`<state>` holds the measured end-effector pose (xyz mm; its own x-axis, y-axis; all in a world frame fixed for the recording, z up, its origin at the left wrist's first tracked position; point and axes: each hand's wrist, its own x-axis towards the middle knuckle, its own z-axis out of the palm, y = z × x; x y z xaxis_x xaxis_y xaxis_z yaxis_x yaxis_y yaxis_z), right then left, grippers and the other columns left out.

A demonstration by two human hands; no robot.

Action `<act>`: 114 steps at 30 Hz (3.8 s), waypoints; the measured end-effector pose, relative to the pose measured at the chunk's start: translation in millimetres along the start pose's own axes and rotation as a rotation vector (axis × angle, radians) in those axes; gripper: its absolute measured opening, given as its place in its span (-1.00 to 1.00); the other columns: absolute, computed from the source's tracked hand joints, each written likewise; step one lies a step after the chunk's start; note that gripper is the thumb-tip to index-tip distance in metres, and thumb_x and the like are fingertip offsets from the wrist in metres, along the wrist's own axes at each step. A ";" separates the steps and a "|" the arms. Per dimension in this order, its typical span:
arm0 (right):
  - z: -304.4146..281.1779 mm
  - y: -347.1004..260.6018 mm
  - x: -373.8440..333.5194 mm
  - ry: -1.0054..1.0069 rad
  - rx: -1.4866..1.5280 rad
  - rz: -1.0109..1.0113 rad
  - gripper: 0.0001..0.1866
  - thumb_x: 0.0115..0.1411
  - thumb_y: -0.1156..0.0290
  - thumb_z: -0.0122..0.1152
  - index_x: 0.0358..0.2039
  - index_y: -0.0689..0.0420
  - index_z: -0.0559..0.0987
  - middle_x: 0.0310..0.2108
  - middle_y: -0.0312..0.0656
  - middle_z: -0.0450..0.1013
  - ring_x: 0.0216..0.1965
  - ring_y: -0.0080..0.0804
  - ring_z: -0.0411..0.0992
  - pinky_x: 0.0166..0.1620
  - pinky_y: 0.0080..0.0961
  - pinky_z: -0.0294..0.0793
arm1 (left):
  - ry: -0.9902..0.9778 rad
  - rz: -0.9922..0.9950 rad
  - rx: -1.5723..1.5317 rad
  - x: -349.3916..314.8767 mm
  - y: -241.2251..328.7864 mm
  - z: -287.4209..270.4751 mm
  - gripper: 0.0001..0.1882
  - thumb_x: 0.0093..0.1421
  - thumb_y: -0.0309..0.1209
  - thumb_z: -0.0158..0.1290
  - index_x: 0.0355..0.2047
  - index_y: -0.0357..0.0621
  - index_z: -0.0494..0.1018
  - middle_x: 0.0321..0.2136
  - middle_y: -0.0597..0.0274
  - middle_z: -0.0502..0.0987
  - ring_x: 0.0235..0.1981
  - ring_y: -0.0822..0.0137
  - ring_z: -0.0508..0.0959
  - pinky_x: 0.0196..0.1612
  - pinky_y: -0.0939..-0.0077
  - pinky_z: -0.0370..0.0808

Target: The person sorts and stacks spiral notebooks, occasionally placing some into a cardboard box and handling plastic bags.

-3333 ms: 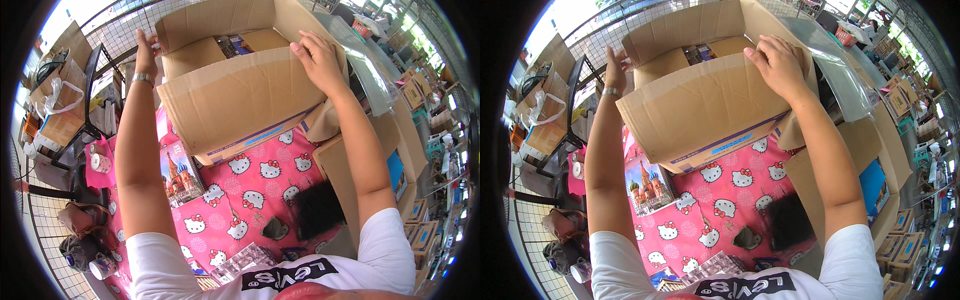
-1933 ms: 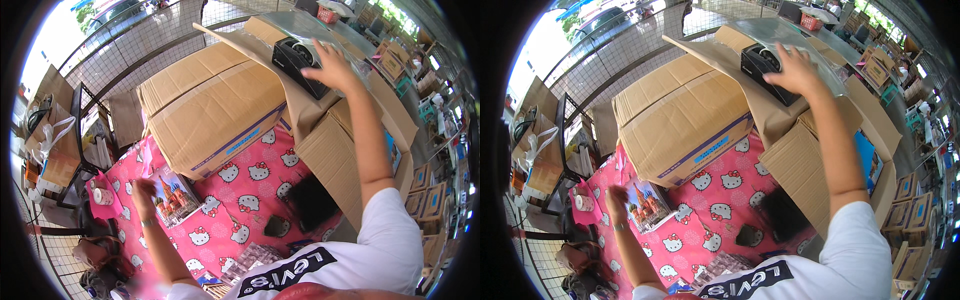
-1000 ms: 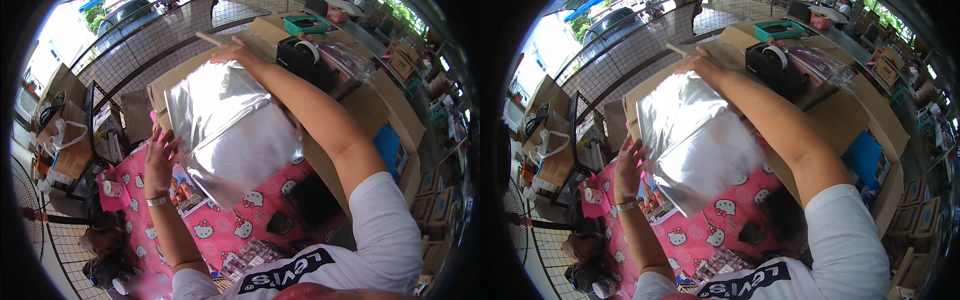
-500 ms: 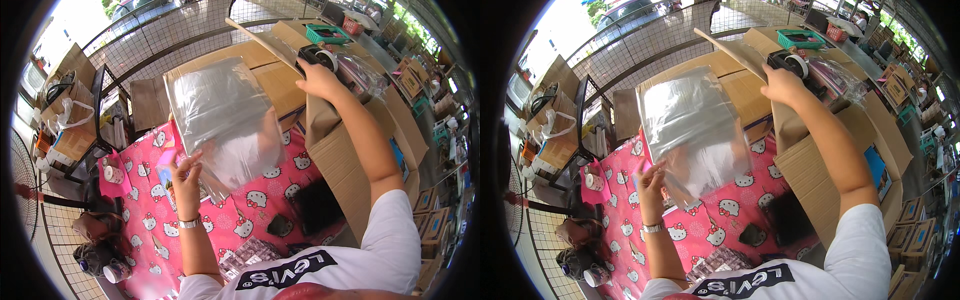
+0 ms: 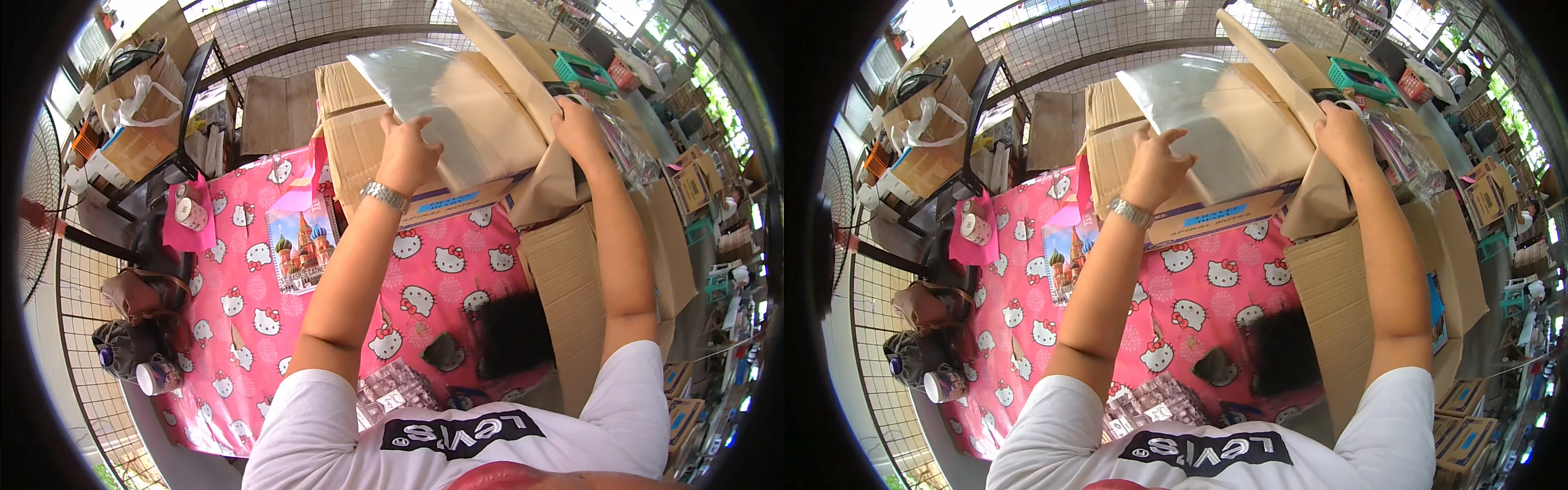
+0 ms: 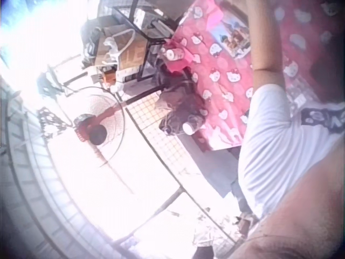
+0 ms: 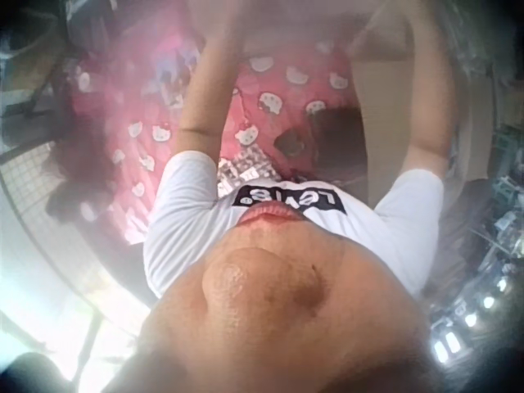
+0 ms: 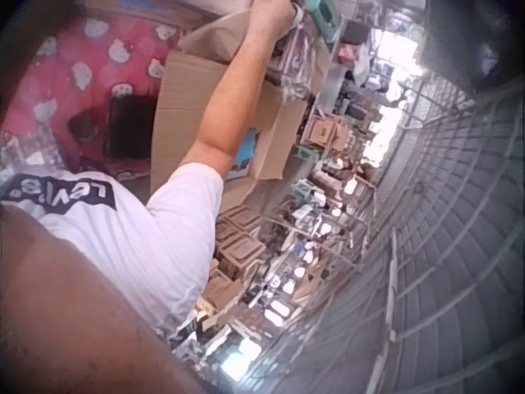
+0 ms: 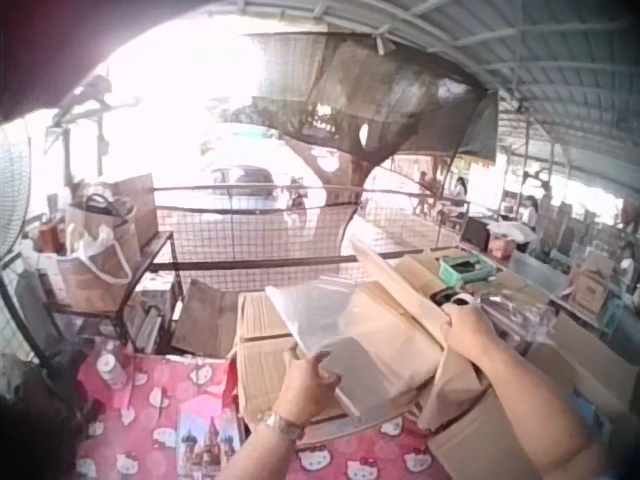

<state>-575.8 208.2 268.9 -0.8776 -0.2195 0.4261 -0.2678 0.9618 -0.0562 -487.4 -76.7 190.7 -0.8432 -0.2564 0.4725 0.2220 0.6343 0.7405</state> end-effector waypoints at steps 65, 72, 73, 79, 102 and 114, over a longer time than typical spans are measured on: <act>60.0 -112.6 -51.8 -0.328 0.155 0.045 -0.33 0.28 -0.10 -0.02 0.18 0.18 0.38 0.23 0.13 0.25 0.25 0.04 0.22 0.26 -0.04 0.19 | -0.556 -0.036 0.226 6.8 -37.4 -50.1 -0.51 0.30 -0.01 -0.10 -0.01 -0.11 0.49 -0.19 -0.07 0.59 -0.04 0.02 0.53 0.16 0.12 0.27; -8.2 -111.8 -87.0 0.130 0.729 -0.133 -0.38 0.22 0.01 0.15 0.11 0.24 0.44 0.05 0.16 0.43 0.13 0.07 0.37 0.19 -0.25 0.31 | -0.249 -0.147 0.459 -7.9 -16.7 2.7 -0.34 0.21 0.27 -0.12 0.19 0.24 0.39 0.34 0.14 0.16 0.41 -0.11 -0.07 0.27 -0.50 -0.25; -31.7 -116.4 -103.1 0.113 0.785 -0.110 -0.40 0.21 0.04 0.18 0.11 0.23 0.45 0.05 0.17 0.43 0.13 0.05 0.37 0.19 -0.25 0.31 | -0.196 -0.093 0.417 -21.9 -31.1 -17.9 -0.36 0.21 0.27 -0.14 0.16 0.25 0.43 0.33 0.14 0.19 0.40 -0.11 -0.06 0.27 -0.51 -0.23; -36.9 -52.5 -233.7 0.353 1.197 0.108 -0.64 0.21 0.25 0.18 -0.07 0.20 0.58 -0.10 -0.05 0.55 -0.05 -0.30 0.49 0.03 -0.44 0.41 | -0.201 -0.019 0.339 -253.9 16.3 -79.4 -0.53 0.20 0.02 0.09 0.02 0.08 0.53 0.21 0.04 0.34 0.32 -0.17 0.13 0.26 -0.36 -0.03; 71.4 -108.7 -528.1 -0.620 0.921 -0.452 -0.38 0.08 0.43 0.24 0.19 0.14 0.37 0.08 0.11 0.38 0.07 0.00 0.41 0.13 -0.29 0.38 | -0.277 0.126 0.532 -530.5 18.2 -92.5 -0.61 0.03 -0.38 0.20 -0.08 -0.06 0.48 -0.06 0.19 0.49 -0.06 0.06 0.46 0.03 0.18 0.42; 21.9 -147.0 -513.0 -0.686 0.660 -0.691 -0.64 -0.04 0.52 0.35 -0.15 0.13 0.60 -0.23 -0.06 0.43 -0.13 -0.10 0.46 -0.04 -0.28 0.45 | -0.294 0.065 0.640 -552.3 31.2 -110.7 -0.50 -0.01 -0.23 0.27 -0.03 0.03 0.47 -0.13 0.24 0.48 -0.07 0.11 0.45 -0.02 0.18 0.40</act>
<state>-95.0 175.9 38.8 -0.4411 -0.8973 -0.0147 -0.7481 0.3767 -0.5463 39.4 4.0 5.7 -0.9554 -0.0530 0.2904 0.0211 0.9690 0.2462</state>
